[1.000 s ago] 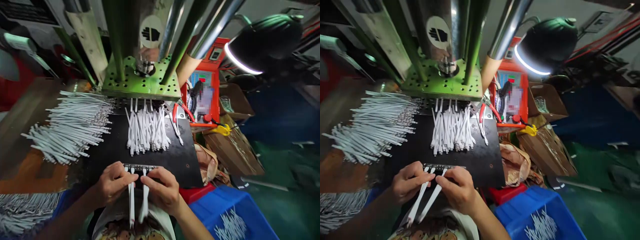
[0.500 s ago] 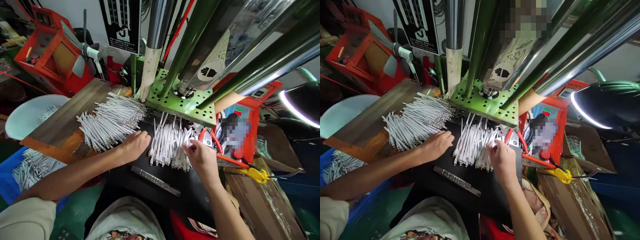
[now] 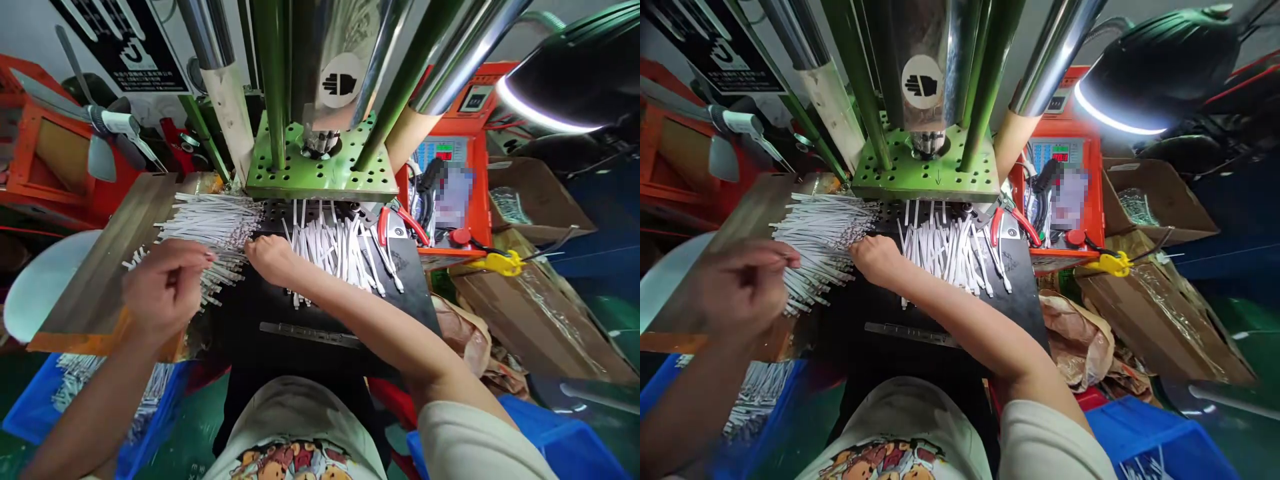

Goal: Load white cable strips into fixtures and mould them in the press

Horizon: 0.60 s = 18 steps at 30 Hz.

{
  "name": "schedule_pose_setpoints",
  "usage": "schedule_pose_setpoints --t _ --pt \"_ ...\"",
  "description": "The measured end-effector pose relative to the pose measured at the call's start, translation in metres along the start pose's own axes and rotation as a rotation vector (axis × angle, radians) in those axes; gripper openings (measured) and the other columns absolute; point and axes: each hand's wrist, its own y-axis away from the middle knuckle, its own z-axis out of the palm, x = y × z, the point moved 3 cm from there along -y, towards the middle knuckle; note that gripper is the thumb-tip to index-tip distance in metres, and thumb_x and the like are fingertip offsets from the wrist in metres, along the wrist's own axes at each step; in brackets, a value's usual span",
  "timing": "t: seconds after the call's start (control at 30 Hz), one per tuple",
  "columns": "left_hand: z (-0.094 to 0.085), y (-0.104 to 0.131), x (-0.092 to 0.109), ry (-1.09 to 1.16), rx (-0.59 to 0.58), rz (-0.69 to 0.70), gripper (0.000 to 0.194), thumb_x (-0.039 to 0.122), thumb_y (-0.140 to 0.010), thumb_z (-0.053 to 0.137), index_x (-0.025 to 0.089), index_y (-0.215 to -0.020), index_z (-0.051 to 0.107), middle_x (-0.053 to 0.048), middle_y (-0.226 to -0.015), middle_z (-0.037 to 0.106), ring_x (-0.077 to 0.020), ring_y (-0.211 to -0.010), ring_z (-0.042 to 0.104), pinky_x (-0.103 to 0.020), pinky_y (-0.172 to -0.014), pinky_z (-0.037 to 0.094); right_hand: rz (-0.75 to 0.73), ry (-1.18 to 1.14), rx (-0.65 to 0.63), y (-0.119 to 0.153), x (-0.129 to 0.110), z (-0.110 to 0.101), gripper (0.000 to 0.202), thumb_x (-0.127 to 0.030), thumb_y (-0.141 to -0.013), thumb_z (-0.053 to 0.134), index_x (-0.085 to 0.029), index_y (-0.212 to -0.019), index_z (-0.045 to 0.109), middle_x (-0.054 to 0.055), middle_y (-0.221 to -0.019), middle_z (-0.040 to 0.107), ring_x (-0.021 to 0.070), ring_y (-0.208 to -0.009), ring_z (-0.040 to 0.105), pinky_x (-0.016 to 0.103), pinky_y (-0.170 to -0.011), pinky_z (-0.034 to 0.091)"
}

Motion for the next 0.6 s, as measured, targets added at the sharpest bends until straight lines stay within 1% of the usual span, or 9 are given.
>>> schedule_pose_setpoints --t 0.07,0.13,0.2,0.23,0.3,0.33,0.4,0.5,0.6 --pt "-0.009 0.001 0.012 0.081 0.08 -0.142 0.01 0.012 -0.091 0.062 0.019 -0.092 0.069 0.0 -0.084 0.071 -0.0118 -0.07 0.067 -0.026 -0.065 0.057 -0.006 0.041 0.017 0.036 0.002 -0.005 0.016 -0.003 -0.089 0.052 -0.01 -0.094 0.065 0.015 -0.09 0.065 0.0261 -0.083 0.063 0.031 -0.066 0.04" --pt "-0.009 0.011 0.017 0.13 0.091 -0.322 0.015 0.016 -0.094 0.061 0.02 -0.104 0.071 0.0 -0.085 0.072 -0.0121 -0.073 0.068 -0.026 -0.071 0.059 0.018 0.028 0.063 0.082 0.007 -0.007 0.016 -0.002 -0.088 0.053 -0.013 -0.086 0.064 0.012 -0.086 0.063 0.0241 -0.078 0.061 0.03 -0.065 0.039" --pt "0.001 0.032 0.017 0.192 0.032 -0.459 0.021 0.018 -0.092 0.064 0.022 -0.112 0.069 0.0 -0.087 0.072 -0.0125 -0.076 0.069 -0.026 -0.073 0.06 0.08 -0.124 0.154 0.13 0.011 -0.003 0.016 -0.003 -0.091 0.054 -0.015 -0.089 0.064 0.007 -0.083 0.062 0.0201 -0.075 0.06 0.028 -0.064 0.04" --pt "0.009 0.044 0.017 0.208 -0.027 -0.471 0.023 0.017 -0.091 0.067 0.023 -0.112 0.07 0.0 -0.089 0.072 -0.0125 -0.077 0.069 -0.025 -0.072 0.06 0.119 -0.233 0.22 0.152 0.011 0.003 0.015 -0.005 -0.093 0.054 -0.016 -0.091 0.064 0.005 -0.083 0.063 0.0183 -0.074 0.06 0.026 -0.064 0.041" --pt "0.032 0.07 0.019 0.171 -0.19 -0.39 0.024 0.015 -0.088 0.068 0.025 -0.109 0.072 -0.001 -0.096 0.071 -0.0121 -0.081 0.069 -0.022 -0.071 0.058 0.191 -0.432 0.395 0.187 0.008 0.022 0.012 -0.009 -0.097 0.055 -0.018 -0.096 0.063 0.003 -0.085 0.066 0.0164 -0.076 0.063 0.025 -0.067 0.046" --pt "0.045 0.081 0.022 0.134 -0.267 -0.304 0.023 0.013 -0.089 0.067 0.026 -0.108 0.072 -0.002 -0.098 0.071 -0.012 -0.083 0.069 -0.021 -0.071 0.057 0.213 -0.498 0.483 0.199 0.004 0.034 0.011 -0.011 -0.097 0.055 -0.019 -0.098 0.062 0.004 -0.088 0.068 0.0163 -0.079 0.064 0.025 -0.07 0.048" --pt "0.067 0.101 0.029 0.071 -0.353 -0.132 0.023 0.012 -0.09 0.065 0.024 -0.108 0.071 -0.002 -0.099 0.072 -0.0122 -0.085 0.068 -0.025 -0.077 0.055 0.223 -0.547 0.615 0.213 -0.006 0.057 0.011 -0.011 -0.097 0.056 -0.02 -0.102 0.062 0.006 -0.097 0.07 0.0174 -0.087 0.066 0.027 -0.077 0.052" --pt "0.091 0.114 0.038 0.062 -0.398 -0.033 0.016 0.013 -0.092 0.064 0.02 -0.107 0.066 -0.002 -0.097 0.074 -0.0148 -0.09 0.069 -0.035 -0.092 0.051 0.19 -0.518 0.688 0.214 -0.017 0.077 0.016 -0.009 -0.097 0.058 -0.02 -0.108 0.061 0.009 -0.104 0.069 0.0194 -0.092 0.065 0.033 -0.081 0.054" --pt "0.101 0.113 0.043 0.047 -0.457 -0.044 0.013 0.015 -0.093 0.062 0.019 -0.105 0.064 -0.005 -0.103 0.073 -0.0167 -0.097 0.068 -0.036 -0.091 0.049 0.154 -0.479 0.71 0.21 -0.018 0.078 0.018 -0.008 -0.097 0.057 -0.02 -0.11 0.06 0.009 -0.101 0.068 0.0203 -0.09 0.064 0.036 -0.079 0.055"
